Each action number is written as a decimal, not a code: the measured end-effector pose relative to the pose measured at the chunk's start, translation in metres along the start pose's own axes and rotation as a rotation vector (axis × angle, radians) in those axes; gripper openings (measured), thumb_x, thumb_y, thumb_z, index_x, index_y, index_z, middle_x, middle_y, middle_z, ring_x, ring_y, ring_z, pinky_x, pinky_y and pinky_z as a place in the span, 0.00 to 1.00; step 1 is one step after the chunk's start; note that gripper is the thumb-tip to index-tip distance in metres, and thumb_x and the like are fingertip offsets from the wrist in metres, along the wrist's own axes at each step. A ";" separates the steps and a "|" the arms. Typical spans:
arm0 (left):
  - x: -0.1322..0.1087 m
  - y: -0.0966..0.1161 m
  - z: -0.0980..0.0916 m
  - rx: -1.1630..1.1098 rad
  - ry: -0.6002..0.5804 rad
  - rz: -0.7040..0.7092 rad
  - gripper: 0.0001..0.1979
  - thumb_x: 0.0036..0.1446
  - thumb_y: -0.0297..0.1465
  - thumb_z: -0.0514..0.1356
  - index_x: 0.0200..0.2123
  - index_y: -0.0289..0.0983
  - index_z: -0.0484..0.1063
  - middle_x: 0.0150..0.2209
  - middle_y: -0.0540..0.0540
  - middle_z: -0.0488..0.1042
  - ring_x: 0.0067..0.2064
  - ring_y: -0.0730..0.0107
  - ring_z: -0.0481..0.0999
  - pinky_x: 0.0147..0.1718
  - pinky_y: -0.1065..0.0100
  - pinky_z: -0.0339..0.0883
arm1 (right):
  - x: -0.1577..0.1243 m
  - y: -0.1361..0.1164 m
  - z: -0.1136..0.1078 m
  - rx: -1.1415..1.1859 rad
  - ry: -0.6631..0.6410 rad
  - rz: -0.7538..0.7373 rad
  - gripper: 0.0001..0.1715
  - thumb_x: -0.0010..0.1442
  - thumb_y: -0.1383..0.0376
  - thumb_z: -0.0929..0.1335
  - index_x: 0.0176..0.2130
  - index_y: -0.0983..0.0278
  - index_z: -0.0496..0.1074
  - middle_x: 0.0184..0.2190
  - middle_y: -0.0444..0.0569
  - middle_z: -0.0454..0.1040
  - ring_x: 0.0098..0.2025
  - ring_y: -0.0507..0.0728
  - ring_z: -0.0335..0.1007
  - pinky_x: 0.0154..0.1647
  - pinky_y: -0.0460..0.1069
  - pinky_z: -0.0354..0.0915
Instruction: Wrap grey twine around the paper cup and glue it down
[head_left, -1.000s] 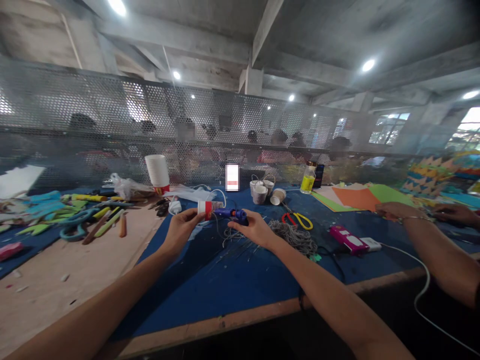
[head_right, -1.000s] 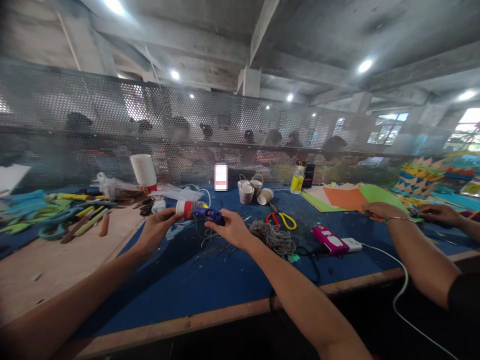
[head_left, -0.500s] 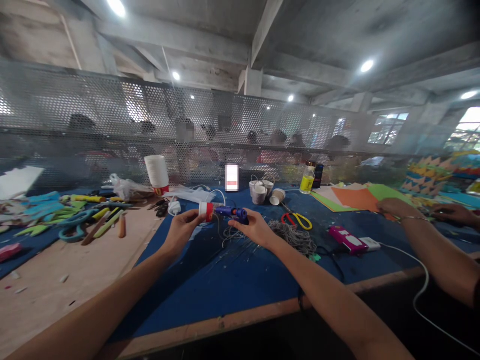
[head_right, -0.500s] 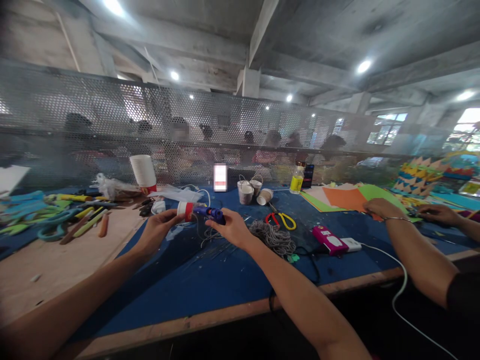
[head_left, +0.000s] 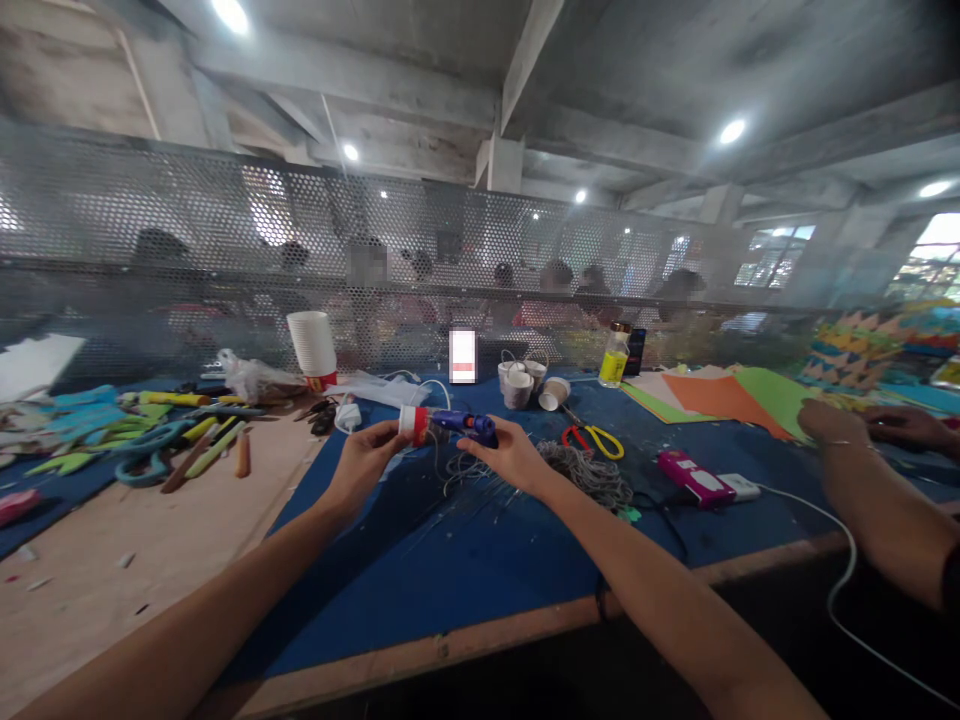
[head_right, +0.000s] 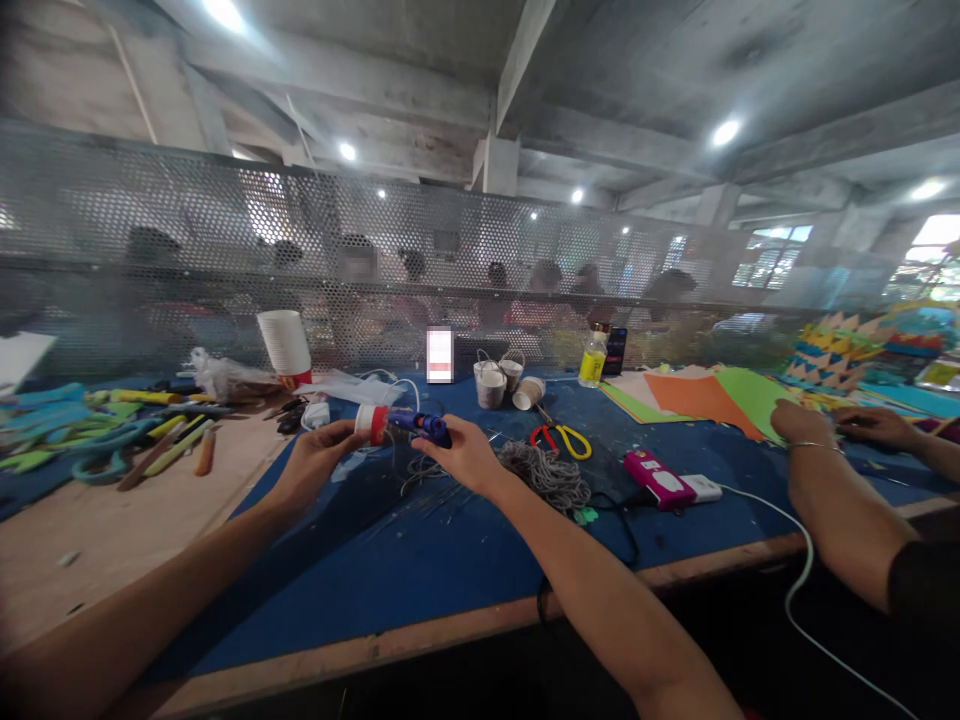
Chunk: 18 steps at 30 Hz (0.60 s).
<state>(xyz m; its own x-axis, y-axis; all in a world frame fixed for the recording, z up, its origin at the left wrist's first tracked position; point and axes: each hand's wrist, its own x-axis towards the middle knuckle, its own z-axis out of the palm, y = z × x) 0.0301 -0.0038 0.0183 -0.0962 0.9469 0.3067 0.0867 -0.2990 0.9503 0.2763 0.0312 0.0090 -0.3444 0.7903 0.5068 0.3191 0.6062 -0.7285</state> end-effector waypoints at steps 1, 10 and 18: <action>-0.001 0.001 0.001 -0.004 -0.007 -0.007 0.19 0.46 0.46 0.74 0.35 0.36 0.85 0.35 0.42 0.86 0.40 0.54 0.81 0.44 0.61 0.69 | 0.000 0.000 0.000 0.002 0.002 0.001 0.25 0.58 0.43 0.73 0.34 0.61 0.75 0.26 0.43 0.69 0.32 0.55 0.63 0.34 0.49 0.63; -0.001 0.002 0.000 0.027 -0.032 0.019 0.20 0.48 0.47 0.72 0.36 0.36 0.85 0.36 0.43 0.85 0.40 0.55 0.80 0.44 0.63 0.68 | 0.000 -0.003 -0.001 -0.022 0.044 0.012 0.25 0.59 0.43 0.72 0.34 0.62 0.76 0.25 0.43 0.71 0.31 0.55 0.65 0.33 0.48 0.62; 0.005 -0.014 -0.005 -0.014 0.000 0.022 0.17 0.50 0.44 0.73 0.37 0.37 0.86 0.36 0.44 0.85 0.40 0.58 0.80 0.44 0.63 0.68 | 0.006 0.003 -0.013 -0.410 0.124 0.189 0.25 0.66 0.47 0.70 0.52 0.62 0.74 0.42 0.54 0.82 0.45 0.64 0.79 0.44 0.52 0.67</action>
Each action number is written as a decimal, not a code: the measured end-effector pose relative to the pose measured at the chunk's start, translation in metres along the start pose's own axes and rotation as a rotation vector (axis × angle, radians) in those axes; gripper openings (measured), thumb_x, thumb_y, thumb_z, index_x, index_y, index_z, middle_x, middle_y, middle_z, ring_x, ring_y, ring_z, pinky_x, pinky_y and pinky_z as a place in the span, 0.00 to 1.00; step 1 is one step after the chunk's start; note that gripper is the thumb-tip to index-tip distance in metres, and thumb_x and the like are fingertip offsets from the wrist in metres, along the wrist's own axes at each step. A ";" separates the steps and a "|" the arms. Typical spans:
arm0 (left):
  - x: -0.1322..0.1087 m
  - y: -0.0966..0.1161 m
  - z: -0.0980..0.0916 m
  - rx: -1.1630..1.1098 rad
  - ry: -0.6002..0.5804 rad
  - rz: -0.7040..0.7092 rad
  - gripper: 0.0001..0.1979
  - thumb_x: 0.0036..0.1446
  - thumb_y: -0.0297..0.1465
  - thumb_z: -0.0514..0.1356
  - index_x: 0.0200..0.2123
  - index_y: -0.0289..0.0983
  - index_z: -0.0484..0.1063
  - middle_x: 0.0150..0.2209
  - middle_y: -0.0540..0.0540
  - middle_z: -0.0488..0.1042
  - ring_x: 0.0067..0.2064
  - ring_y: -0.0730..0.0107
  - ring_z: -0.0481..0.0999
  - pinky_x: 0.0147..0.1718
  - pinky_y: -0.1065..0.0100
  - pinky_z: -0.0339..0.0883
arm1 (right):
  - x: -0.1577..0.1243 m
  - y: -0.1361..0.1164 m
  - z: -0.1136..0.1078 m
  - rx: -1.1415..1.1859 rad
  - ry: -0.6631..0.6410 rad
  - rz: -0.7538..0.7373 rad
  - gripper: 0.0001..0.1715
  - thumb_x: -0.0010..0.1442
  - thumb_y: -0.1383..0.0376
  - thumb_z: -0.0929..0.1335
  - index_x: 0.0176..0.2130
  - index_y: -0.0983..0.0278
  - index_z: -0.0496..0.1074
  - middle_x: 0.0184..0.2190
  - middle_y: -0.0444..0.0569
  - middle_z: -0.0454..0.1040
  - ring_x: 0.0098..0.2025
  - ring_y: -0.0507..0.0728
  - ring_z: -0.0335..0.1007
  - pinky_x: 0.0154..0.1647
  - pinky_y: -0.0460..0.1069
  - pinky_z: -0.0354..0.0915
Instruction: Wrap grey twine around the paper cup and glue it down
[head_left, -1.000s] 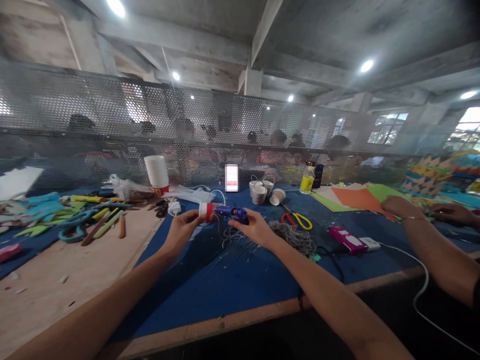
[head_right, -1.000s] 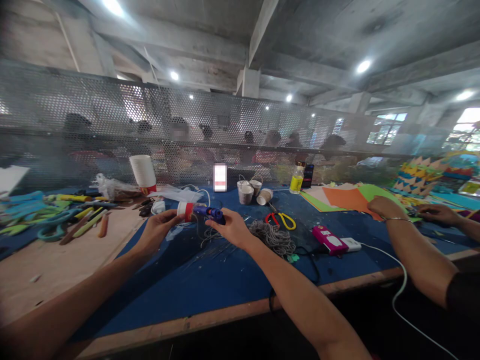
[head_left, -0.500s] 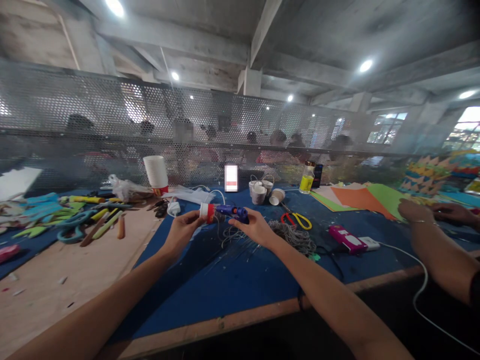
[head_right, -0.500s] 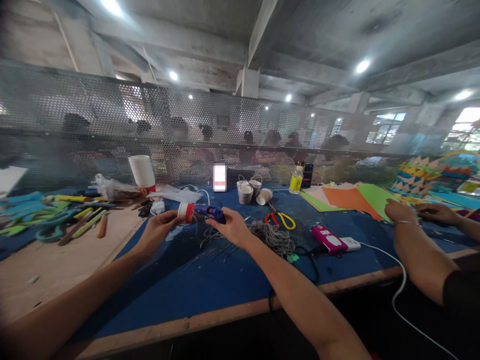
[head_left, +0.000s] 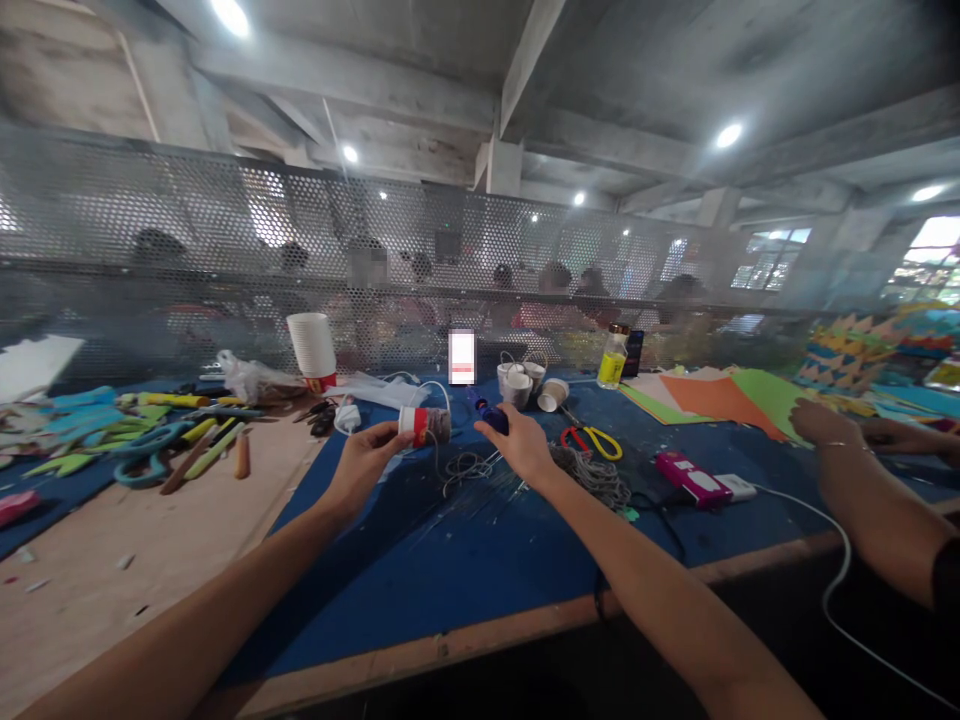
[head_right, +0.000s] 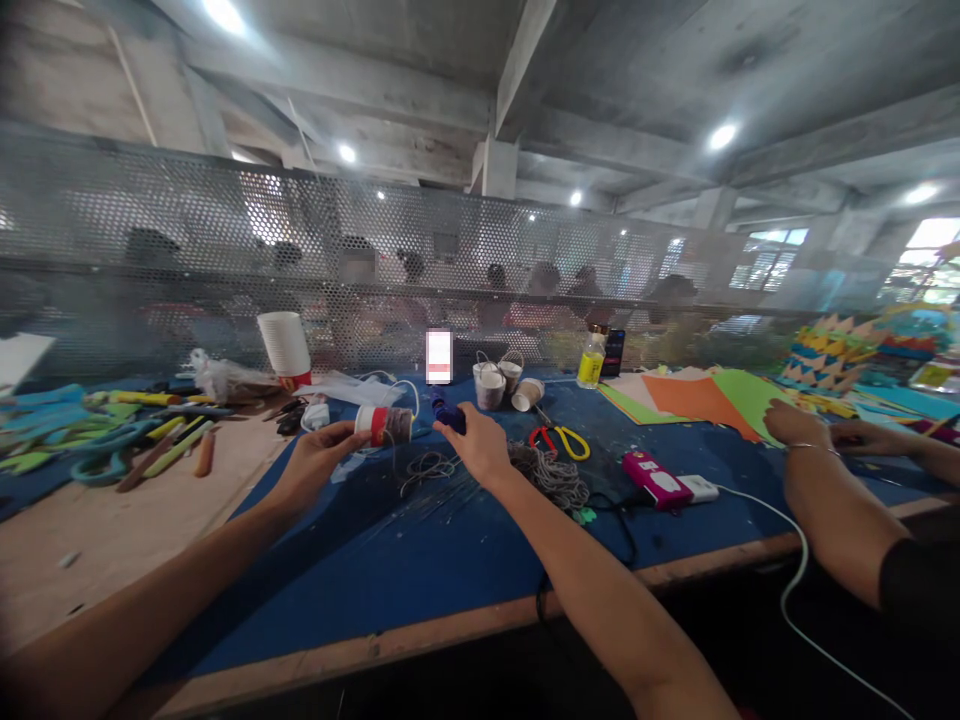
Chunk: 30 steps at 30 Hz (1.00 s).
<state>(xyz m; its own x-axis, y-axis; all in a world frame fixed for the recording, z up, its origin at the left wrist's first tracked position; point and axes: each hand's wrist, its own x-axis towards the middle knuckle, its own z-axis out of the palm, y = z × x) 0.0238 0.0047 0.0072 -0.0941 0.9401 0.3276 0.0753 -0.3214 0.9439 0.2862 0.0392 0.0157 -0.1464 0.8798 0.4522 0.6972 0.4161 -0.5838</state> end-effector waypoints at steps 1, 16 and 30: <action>0.000 -0.001 0.000 -0.005 -0.005 0.001 0.17 0.50 0.43 0.73 0.38 0.37 0.86 0.37 0.44 0.85 0.40 0.58 0.80 0.45 0.63 0.68 | 0.001 0.002 -0.001 -0.110 -0.004 0.030 0.27 0.67 0.48 0.70 0.56 0.63 0.72 0.46 0.56 0.81 0.47 0.65 0.79 0.46 0.53 0.67; -0.005 0.005 0.005 -0.034 -0.030 -0.004 0.17 0.49 0.43 0.73 0.36 0.36 0.85 0.37 0.43 0.85 0.37 0.61 0.79 0.40 0.65 0.68 | -0.004 0.020 0.025 -0.598 -0.168 0.048 0.23 0.67 0.60 0.65 0.56 0.72 0.69 0.55 0.66 0.73 0.56 0.69 0.71 0.56 0.61 0.62; -0.011 0.010 0.009 -0.024 -0.029 0.012 0.17 0.52 0.43 0.72 0.40 0.38 0.85 0.37 0.45 0.85 0.41 0.58 0.79 0.44 0.64 0.68 | -0.007 -0.010 0.028 0.538 -0.397 0.053 0.17 0.64 0.62 0.67 0.52 0.62 0.66 0.49 0.51 0.79 0.29 0.52 0.76 0.34 0.50 0.72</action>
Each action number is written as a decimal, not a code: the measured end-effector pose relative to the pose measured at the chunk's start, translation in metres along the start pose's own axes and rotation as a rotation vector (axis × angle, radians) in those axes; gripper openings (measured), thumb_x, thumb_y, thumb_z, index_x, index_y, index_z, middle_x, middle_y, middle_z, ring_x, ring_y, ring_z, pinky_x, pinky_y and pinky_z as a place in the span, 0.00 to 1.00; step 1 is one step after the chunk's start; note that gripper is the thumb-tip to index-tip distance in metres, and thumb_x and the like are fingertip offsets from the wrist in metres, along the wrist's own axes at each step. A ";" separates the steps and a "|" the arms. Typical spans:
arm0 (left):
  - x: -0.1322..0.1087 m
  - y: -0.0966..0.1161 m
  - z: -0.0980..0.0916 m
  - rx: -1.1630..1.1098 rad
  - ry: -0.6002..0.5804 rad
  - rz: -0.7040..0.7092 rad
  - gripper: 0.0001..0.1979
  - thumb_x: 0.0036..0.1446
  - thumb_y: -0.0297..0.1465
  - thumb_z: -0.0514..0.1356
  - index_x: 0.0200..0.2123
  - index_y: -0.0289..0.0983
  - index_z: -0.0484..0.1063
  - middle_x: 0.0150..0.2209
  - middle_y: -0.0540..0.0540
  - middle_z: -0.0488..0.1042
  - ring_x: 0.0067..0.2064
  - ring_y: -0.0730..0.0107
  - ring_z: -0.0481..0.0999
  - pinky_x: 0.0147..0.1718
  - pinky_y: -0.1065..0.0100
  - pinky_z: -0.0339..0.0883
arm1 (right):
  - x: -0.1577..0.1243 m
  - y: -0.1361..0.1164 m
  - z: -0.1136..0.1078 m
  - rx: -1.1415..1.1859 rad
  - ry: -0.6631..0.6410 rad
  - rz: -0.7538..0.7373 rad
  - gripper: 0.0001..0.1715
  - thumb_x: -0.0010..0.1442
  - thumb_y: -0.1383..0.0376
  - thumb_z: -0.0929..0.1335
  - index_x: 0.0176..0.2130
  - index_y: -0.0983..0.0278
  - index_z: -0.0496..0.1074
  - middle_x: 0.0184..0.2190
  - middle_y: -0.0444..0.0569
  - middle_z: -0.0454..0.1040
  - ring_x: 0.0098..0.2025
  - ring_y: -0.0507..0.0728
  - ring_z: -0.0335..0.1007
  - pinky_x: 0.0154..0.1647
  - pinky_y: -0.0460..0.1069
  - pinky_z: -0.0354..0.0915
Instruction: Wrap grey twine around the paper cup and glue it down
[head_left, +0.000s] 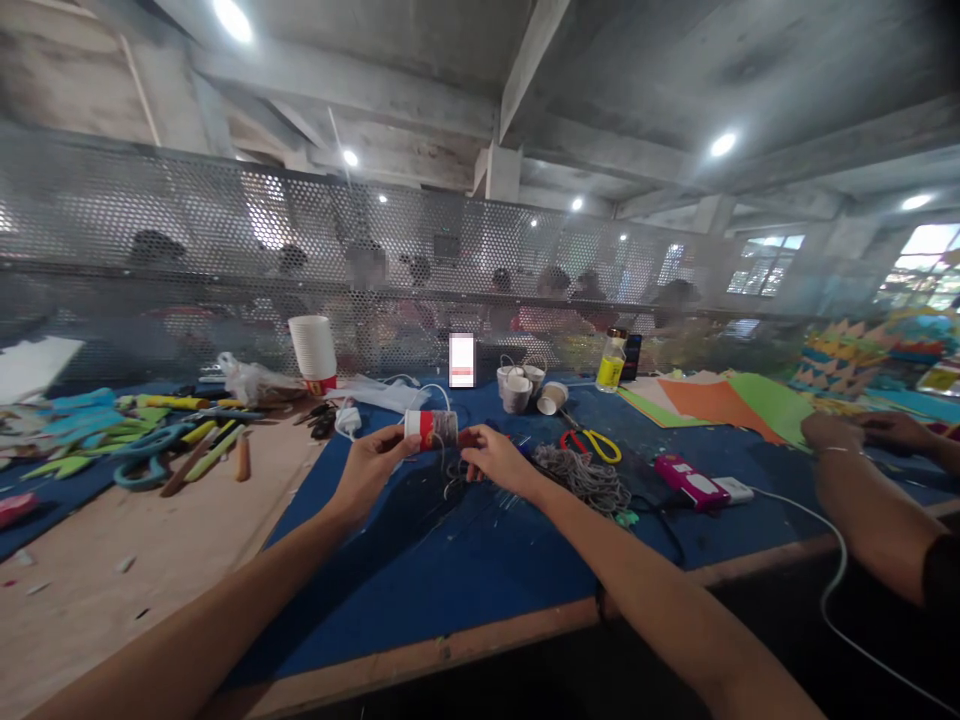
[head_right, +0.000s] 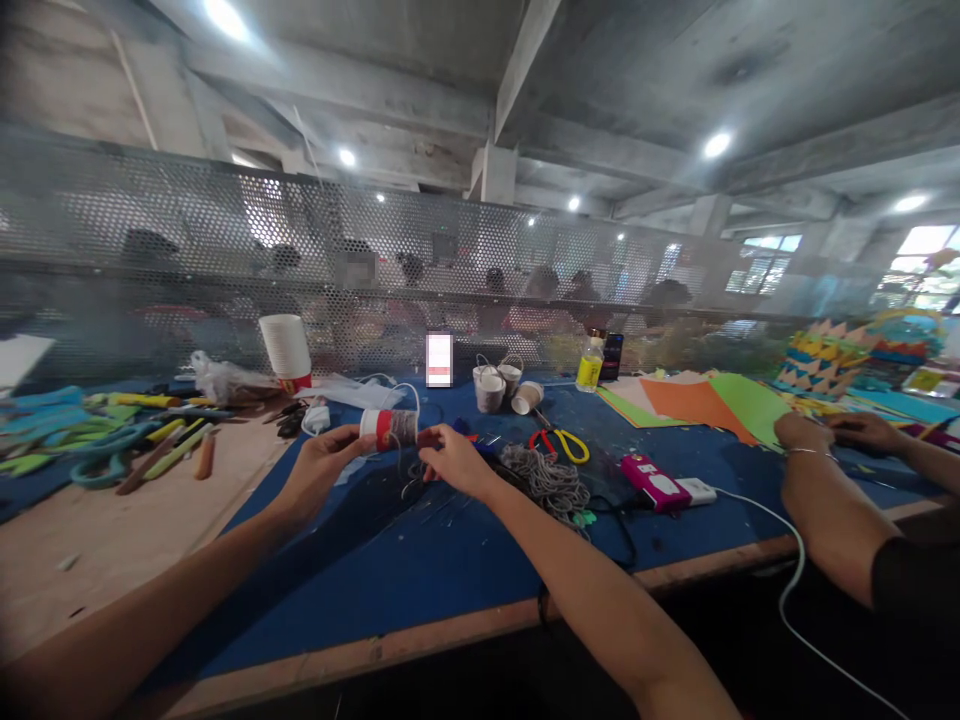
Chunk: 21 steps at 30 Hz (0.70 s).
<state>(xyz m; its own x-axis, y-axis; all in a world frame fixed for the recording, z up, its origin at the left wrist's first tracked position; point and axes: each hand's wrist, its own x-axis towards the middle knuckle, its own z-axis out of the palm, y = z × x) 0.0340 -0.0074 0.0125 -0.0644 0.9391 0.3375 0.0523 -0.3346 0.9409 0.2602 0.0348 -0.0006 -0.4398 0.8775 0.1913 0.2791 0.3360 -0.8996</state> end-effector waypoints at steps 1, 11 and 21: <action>0.000 0.000 0.000 0.009 0.008 0.010 0.17 0.53 0.43 0.72 0.40 0.38 0.85 0.38 0.45 0.85 0.41 0.57 0.79 0.44 0.63 0.69 | 0.000 -0.002 0.003 0.153 -0.068 0.068 0.20 0.62 0.61 0.69 0.52 0.62 0.64 0.48 0.51 0.79 0.26 0.52 0.76 0.29 0.49 0.71; 0.001 -0.003 -0.002 0.071 0.007 0.036 0.18 0.55 0.44 0.70 0.41 0.36 0.85 0.39 0.44 0.86 0.43 0.56 0.81 0.47 0.63 0.69 | -0.006 -0.009 -0.004 0.568 -0.314 0.224 0.28 0.59 0.54 0.76 0.49 0.62 0.62 0.42 0.54 0.83 0.30 0.53 0.80 0.30 0.45 0.73; 0.000 -0.003 -0.001 0.110 -0.014 0.003 0.17 0.54 0.44 0.71 0.39 0.36 0.85 0.38 0.45 0.86 0.42 0.55 0.80 0.46 0.63 0.69 | -0.004 -0.010 -0.003 0.060 0.020 -0.070 0.10 0.64 0.59 0.73 0.37 0.64 0.74 0.28 0.43 0.75 0.29 0.51 0.70 0.35 0.46 0.66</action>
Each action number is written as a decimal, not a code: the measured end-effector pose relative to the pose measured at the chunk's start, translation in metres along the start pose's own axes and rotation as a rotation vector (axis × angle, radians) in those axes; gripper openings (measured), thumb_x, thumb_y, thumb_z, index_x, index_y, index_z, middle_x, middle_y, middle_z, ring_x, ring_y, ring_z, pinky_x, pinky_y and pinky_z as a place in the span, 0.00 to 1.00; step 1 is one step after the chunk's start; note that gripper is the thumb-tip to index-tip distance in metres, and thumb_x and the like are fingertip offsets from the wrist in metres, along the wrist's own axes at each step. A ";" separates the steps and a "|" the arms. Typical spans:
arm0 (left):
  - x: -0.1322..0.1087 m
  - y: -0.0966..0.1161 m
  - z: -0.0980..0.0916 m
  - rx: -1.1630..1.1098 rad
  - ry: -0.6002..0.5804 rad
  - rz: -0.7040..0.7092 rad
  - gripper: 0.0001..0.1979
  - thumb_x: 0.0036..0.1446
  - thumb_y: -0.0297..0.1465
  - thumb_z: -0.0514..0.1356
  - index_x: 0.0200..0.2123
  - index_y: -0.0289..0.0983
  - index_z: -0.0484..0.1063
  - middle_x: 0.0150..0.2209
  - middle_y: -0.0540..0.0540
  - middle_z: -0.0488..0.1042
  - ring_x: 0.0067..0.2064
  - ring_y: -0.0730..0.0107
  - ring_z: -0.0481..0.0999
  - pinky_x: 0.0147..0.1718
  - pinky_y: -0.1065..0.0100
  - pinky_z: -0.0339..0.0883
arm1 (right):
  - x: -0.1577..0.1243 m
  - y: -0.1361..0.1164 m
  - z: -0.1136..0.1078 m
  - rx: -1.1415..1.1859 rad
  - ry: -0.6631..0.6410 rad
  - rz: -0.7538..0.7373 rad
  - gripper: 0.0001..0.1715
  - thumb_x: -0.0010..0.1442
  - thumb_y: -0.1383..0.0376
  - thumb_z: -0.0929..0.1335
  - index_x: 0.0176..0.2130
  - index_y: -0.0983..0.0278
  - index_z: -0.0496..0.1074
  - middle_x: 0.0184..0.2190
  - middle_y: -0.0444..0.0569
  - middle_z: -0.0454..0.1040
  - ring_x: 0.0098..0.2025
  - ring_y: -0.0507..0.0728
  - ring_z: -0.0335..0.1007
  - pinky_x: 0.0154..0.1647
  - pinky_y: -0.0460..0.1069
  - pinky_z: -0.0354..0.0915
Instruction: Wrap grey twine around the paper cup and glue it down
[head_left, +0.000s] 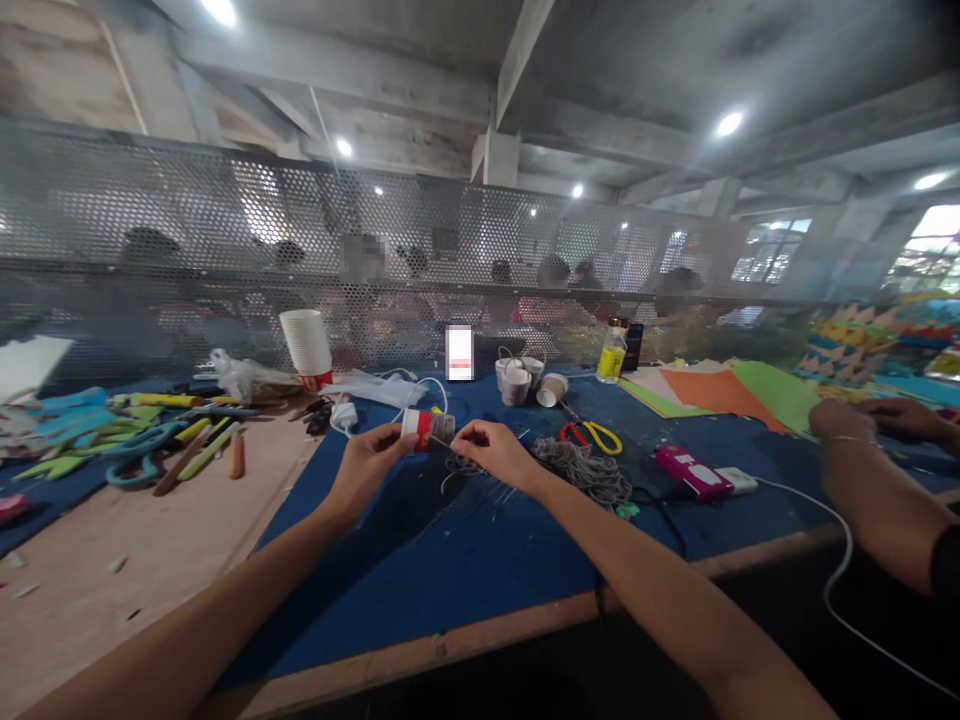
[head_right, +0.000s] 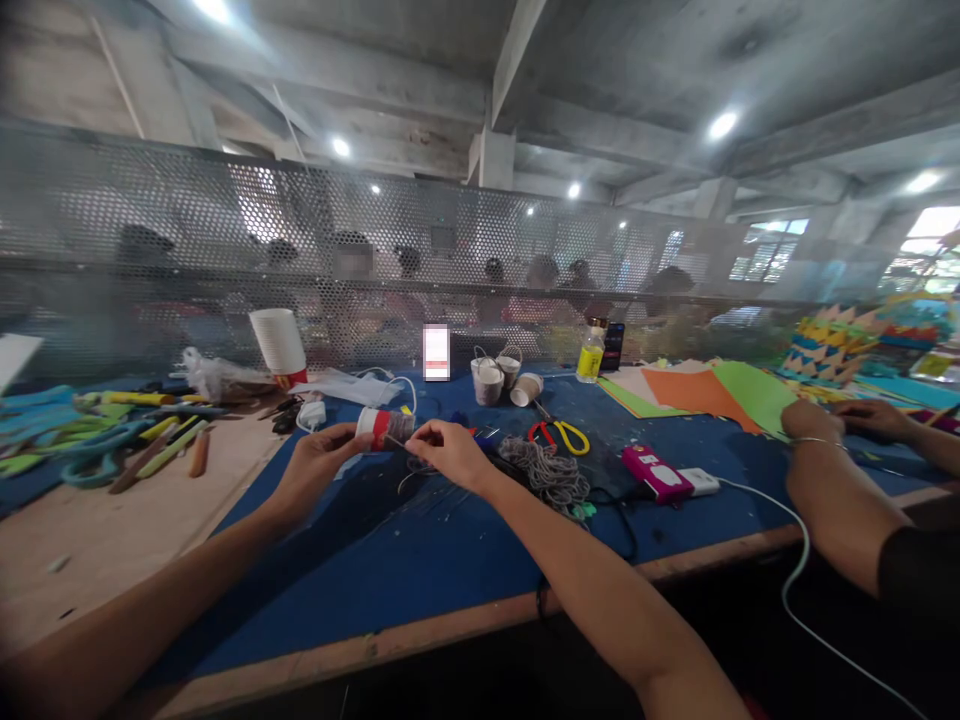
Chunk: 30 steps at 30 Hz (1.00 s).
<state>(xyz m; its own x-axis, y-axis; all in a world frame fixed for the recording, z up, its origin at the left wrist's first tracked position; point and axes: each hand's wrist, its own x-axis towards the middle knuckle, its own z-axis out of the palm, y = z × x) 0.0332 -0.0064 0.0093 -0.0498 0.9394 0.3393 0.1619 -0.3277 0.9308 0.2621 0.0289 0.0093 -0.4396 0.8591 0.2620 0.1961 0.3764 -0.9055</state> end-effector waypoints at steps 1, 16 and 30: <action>0.000 -0.001 0.000 0.001 -0.023 -0.002 0.17 0.54 0.44 0.71 0.39 0.36 0.85 0.38 0.45 0.86 0.42 0.55 0.81 0.46 0.63 0.69 | -0.001 -0.001 0.000 -0.078 0.050 -0.076 0.09 0.64 0.60 0.74 0.36 0.64 0.75 0.29 0.43 0.75 0.31 0.51 0.70 0.37 0.47 0.66; -0.005 0.008 0.006 0.009 -0.193 -0.006 0.17 0.54 0.45 0.71 0.31 0.35 0.84 0.32 0.43 0.83 0.36 0.59 0.78 0.41 0.63 0.68 | -0.003 -0.001 -0.015 -0.544 0.252 -0.487 0.04 0.66 0.63 0.74 0.39 0.61 0.79 0.37 0.46 0.69 0.39 0.53 0.69 0.43 0.48 0.67; -0.010 0.017 0.010 0.014 -0.297 -0.043 0.18 0.52 0.47 0.70 0.30 0.36 0.83 0.30 0.47 0.80 0.35 0.62 0.75 0.39 0.65 0.65 | -0.002 0.003 -0.013 -0.561 0.276 -0.488 0.06 0.68 0.61 0.73 0.39 0.61 0.79 0.37 0.45 0.70 0.36 0.52 0.69 0.43 0.48 0.66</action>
<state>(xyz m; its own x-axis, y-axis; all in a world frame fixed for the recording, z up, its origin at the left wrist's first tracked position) 0.0461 -0.0207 0.0202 0.2336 0.9415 0.2429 0.1791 -0.2872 0.9410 0.2746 0.0326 0.0103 -0.3705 0.5797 0.7258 0.4819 0.7879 -0.3833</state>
